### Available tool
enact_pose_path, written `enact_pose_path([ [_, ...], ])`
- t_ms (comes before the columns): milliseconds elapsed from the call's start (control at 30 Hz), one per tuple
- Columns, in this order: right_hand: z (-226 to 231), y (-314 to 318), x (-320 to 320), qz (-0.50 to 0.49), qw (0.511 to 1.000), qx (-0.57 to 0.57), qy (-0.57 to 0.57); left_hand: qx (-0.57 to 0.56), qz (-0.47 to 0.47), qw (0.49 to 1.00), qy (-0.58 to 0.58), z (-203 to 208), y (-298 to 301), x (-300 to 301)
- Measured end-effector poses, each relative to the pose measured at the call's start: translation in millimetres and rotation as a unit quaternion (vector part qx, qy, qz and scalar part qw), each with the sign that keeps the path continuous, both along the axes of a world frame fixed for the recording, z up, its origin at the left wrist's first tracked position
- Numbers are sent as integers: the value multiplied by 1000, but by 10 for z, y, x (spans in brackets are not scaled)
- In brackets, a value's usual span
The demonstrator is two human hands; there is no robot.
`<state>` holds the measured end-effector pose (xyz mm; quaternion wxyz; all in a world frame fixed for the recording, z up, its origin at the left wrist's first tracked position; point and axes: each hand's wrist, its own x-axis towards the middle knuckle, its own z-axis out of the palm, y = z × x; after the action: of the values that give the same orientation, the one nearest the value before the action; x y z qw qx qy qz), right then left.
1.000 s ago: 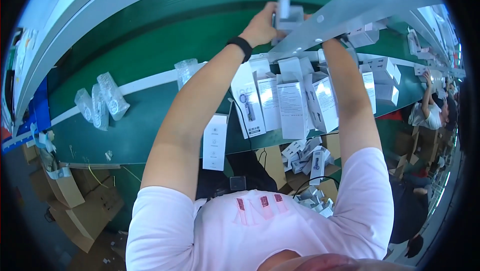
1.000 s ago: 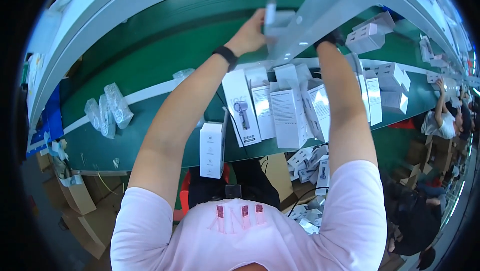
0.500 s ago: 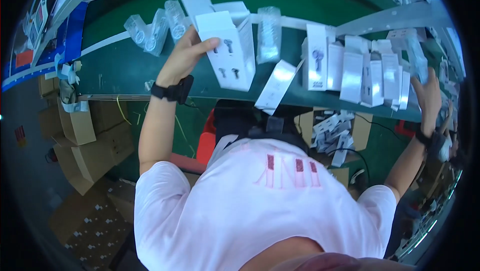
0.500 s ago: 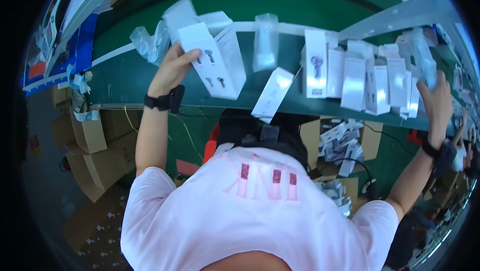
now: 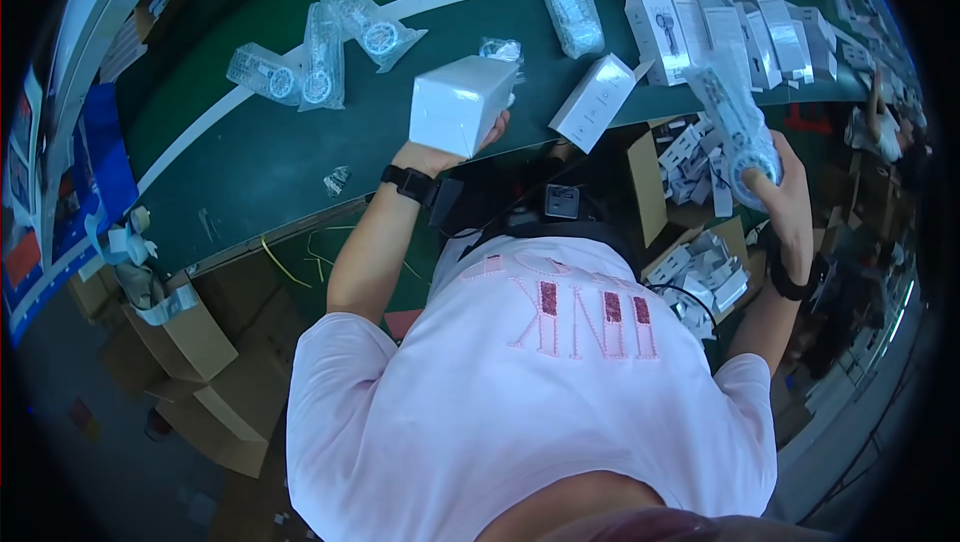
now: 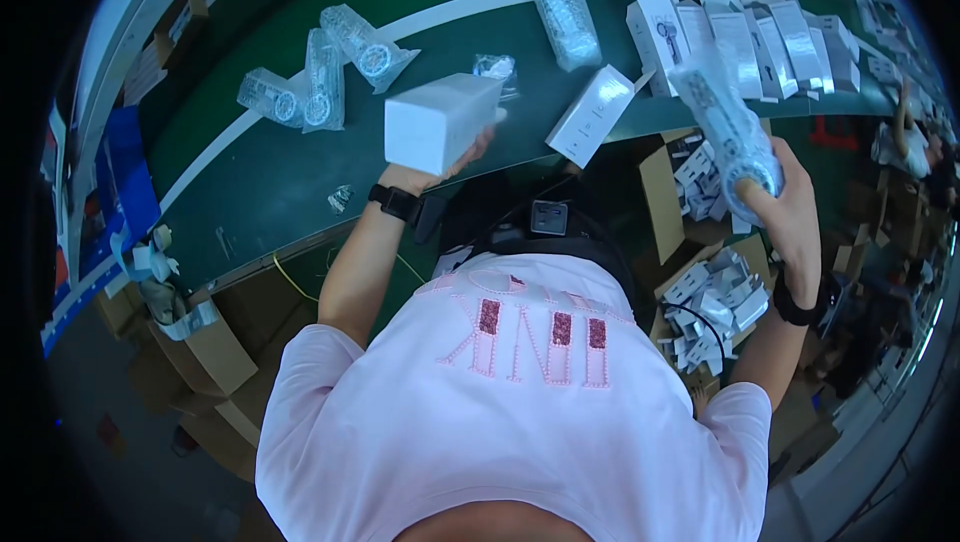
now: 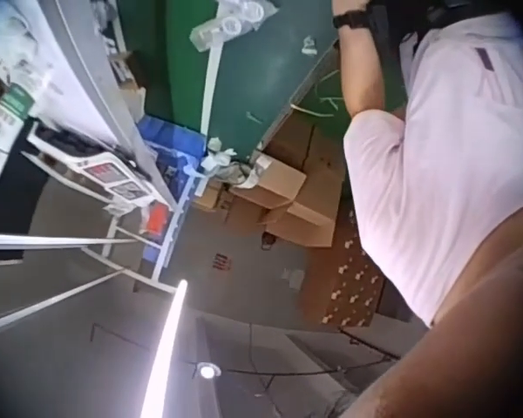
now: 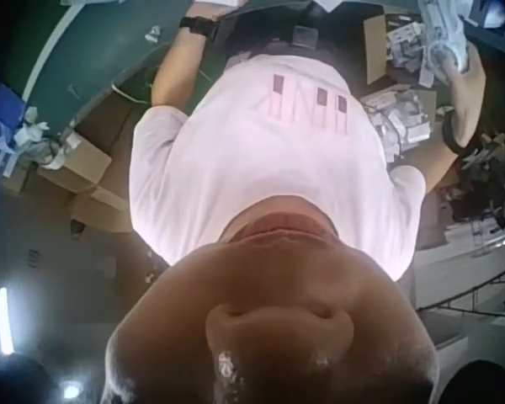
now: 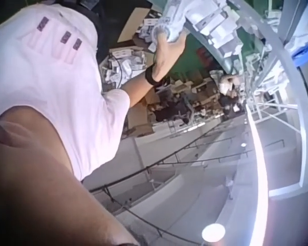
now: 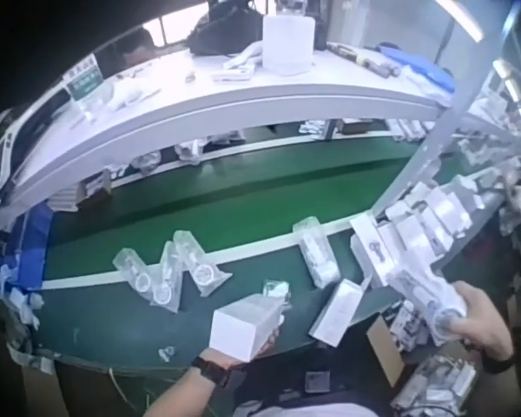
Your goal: Packaging products into white boxes with bubble wrap and instruction manuals on an assembly line.
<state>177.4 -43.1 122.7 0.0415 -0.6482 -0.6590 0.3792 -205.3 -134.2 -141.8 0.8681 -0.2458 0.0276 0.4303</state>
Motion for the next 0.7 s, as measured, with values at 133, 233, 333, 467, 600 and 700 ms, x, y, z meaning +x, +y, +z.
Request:
enact_pose_path([
  [133,-113,-143,-361,18,998,-11,67,49,-43,941,333,-310,-171,-269],
  [233,-270,-176,-701,70,988,-3,135,18,-71,920,385,-654,-295,-540],
  [333,-494,-192,-967,142,974,22,176,45,-69,806,587,-707,-255,-624],
  [467,-620,-273,-1271,147,961,72,223,86,167,510,839,731,-256,-114],
  [600,-636,-556,-1548,237,926,130,265,237,273,673,645,1659,-418,784],
  [700,-515,-429,-1507,324,900,164,242,224,149,686,677,1667,-518,728],
])
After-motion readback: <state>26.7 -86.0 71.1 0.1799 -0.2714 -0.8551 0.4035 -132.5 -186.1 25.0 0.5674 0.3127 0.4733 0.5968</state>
